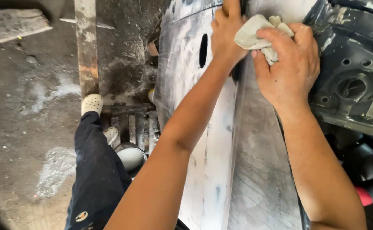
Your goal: The person uses a sanding block to smooth the surface of a car door panel. They repeatedly wipe the area with a cloth to remove dust and check the progress. The person dips the sanding block into a bucket of water and continues sanding the panel.
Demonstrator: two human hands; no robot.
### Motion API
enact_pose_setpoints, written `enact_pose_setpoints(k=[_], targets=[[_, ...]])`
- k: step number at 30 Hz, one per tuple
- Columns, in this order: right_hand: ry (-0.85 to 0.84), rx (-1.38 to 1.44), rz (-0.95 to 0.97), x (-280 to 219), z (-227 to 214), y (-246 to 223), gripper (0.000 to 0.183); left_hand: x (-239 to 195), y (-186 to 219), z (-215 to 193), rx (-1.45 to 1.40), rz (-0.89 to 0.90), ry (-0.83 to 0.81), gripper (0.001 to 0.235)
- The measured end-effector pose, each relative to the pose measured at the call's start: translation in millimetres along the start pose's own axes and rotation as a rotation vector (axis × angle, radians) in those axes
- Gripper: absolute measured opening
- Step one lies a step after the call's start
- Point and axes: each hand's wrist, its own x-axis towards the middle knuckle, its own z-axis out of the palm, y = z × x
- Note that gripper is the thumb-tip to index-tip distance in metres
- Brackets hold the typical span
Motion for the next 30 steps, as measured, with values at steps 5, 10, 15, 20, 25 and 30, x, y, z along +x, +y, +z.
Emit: enact_pose_setpoints(k=[5, 10, 15, 20, 25, 30], targets=[[0.019, 0.045, 0.004, 0.4, -2.1, -0.9, 0.032, -123.9, -34.0, -10.5, 0.0, 0.189, 0.027, 0.067], [-0.041, 0.012, 0.057, -3.5, 4.0, 7.1, 0.031, -65.3, -45.1, 5.4, 0.1, 0.127, -0.04, 0.073], [0.009, 0.024, 0.05, -1.9, 1.3, 1.4, 0.034, -11.5, -39.7, 4.3, 0.09, 0.076, 0.024, 0.07], [-0.006, -0.188, 0.004, 9.1, -15.4, -22.3, 0.04, -166.6, -65.9, -22.5, 0.046, 0.223, -0.135, 0.073], [-0.142, -0.34, -0.035, -0.1, -2.4, -11.5, 0.034, -31.3, -47.3, 10.7, -0.023, 0.144, -0.006, 0.069], [-0.205, -0.249, 0.023, -6.8, 9.0, 0.3, 0.025, -55.2, -35.7, 13.1, -0.039, 0.096, 0.109, 0.073]])
